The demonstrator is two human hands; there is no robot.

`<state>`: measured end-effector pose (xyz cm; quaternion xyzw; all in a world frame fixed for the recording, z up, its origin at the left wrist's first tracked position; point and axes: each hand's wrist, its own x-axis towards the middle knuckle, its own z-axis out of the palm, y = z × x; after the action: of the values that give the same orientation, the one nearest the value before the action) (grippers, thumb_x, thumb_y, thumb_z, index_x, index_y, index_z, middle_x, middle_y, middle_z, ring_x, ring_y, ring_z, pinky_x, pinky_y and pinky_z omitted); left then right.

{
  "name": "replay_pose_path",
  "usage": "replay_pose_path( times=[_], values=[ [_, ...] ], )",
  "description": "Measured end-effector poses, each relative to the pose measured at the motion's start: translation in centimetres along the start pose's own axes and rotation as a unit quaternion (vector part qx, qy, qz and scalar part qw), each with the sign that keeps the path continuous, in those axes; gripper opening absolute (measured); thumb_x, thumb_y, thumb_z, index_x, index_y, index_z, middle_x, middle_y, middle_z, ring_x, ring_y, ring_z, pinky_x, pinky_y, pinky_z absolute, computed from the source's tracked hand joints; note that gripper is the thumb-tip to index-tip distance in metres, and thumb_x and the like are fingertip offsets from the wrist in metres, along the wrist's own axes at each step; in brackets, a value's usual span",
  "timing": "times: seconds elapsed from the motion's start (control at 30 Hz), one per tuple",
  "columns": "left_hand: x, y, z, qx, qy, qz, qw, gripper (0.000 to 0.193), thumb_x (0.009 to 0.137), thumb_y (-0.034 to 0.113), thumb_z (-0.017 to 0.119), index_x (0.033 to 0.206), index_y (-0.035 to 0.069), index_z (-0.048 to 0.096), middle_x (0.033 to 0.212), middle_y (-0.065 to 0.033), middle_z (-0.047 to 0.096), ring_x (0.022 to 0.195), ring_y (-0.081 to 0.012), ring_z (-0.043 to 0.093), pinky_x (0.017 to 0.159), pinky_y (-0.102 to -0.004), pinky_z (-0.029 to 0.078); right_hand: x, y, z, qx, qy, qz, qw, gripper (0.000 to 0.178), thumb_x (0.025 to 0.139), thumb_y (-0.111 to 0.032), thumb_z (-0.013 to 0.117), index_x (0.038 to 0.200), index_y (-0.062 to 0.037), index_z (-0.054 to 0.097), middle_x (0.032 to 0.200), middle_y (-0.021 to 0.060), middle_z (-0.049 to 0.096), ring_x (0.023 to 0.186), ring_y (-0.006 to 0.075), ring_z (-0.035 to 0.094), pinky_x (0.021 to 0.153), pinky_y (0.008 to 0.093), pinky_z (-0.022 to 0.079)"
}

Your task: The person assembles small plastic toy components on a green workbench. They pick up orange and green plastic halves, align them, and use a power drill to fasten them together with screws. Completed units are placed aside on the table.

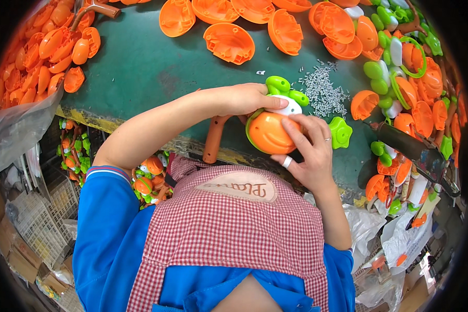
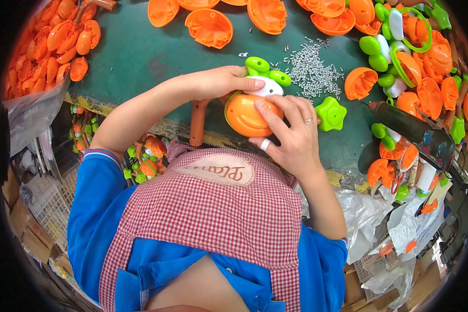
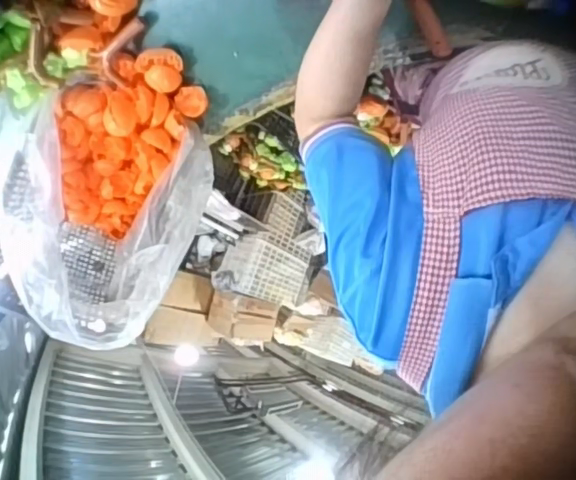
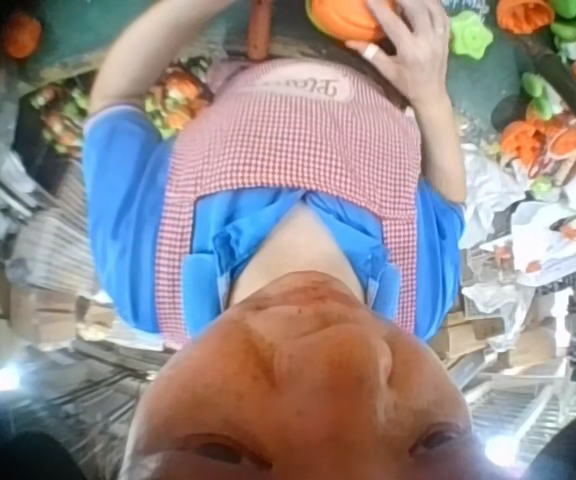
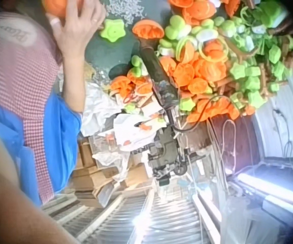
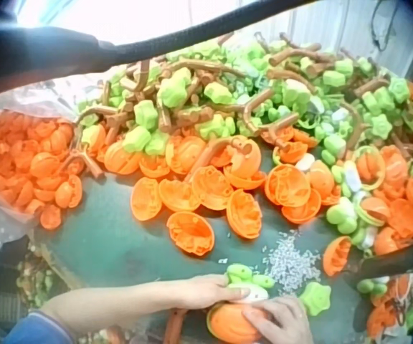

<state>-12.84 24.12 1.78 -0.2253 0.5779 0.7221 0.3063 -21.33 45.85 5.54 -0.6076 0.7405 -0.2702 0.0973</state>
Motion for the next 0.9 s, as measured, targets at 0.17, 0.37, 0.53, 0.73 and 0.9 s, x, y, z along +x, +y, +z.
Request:
replay_pose_path(
  times=[0.17, 0.37, 0.53, 0.73, 0.9],
  values=[
    [-0.7, 1.1, 0.2, 0.024, -0.015, -0.001, 1.0, 0.072, 0.087, 0.056, 0.063, 0.127, -0.002, 0.05, 0.122, -0.0181, 0.059, 0.107, -0.0267, 0.061, 0.088, -0.0387, 0.051, -0.8, 0.1, 0.9, 0.017, 0.043, 0.01, 0.999, 0.068, 0.061, -0.029, 0.085, 0.123, -0.0092, 0.064, 0.12, 0.0081, 0.055, 0.107, 0.0317, 0.052, 0.093, 0.0453, 0.044],
    [-0.9, 0.5, 0.5, 0.201, -0.001, 0.131, 0.971, 0.087, 0.063, 0.049, 0.086, 0.122, -0.005, 0.053, 0.116, -0.0184, 0.063, 0.108, -0.0293, 0.062, 0.094, -0.0334, 0.047, -2.2, -0.5, 2.1, 0.11, 0.098, 0.118, 0.982, 0.06, 0.061, -0.03, 0.087, 0.112, -0.0071, 0.065, 0.116, 0.0103, 0.054, 0.104, 0.0322, 0.054, 0.09, 0.0451, 0.045],
    [-0.7, 0.2, 0.2, 0.125, -0.014, 0.128, 0.984, 0.079, 0.063, 0.042, 0.089, 0.117, -0.005, 0.056, 0.112, -0.0155, 0.065, 0.105, -0.0254, 0.063, 0.093, -0.033, 0.048, -2.6, 5.5, -4.0, -0.108, 0.488, 0.071, 0.863, 0.044, 0.087, -0.037, 0.06, 0.109, 0.0009, 0.056, 0.11, 0.016, 0.053, 0.101, 0.0299, 0.055, 0.092, 0.045, 0.047],
    [0.3, 0.0, 0.4, 0.099, -0.029, 0.112, 0.988, 0.079, 0.061, 0.046, 0.088, 0.116, -0.002, 0.059, 0.109, -0.0136, 0.067, 0.103, -0.0242, 0.064, 0.092, -0.0338, 0.049, -3.7, 11.8, -5.6, 0.199, 0.516, 0.123, 0.824, 0.061, 0.095, -0.046, 0.054, 0.125, 0.0053, 0.043, 0.11, 0.0205, 0.055, 0.099, 0.0265, 0.057, 0.084, 0.0378, 0.05],
    [-2.0, 2.8, 1.3, 0.316, 0.138, 0.076, 0.936, 0.082, 0.058, 0.055, 0.086, 0.11, -0.004, 0.062, 0.1, -0.0181, 0.068, 0.094, -0.0318, 0.067, 0.085, -0.0377, 0.052, -2.3, 9.6, -5.3, 0.399, 0.396, 0.093, 0.822, 0.085, 0.083, -0.049, 0.069, 0.14, 0.0024, 0.032, 0.087, 0.0109, 0.057, 0.085, 0.0222, 0.057, 0.077, 0.0338, 0.05]
  ],
)
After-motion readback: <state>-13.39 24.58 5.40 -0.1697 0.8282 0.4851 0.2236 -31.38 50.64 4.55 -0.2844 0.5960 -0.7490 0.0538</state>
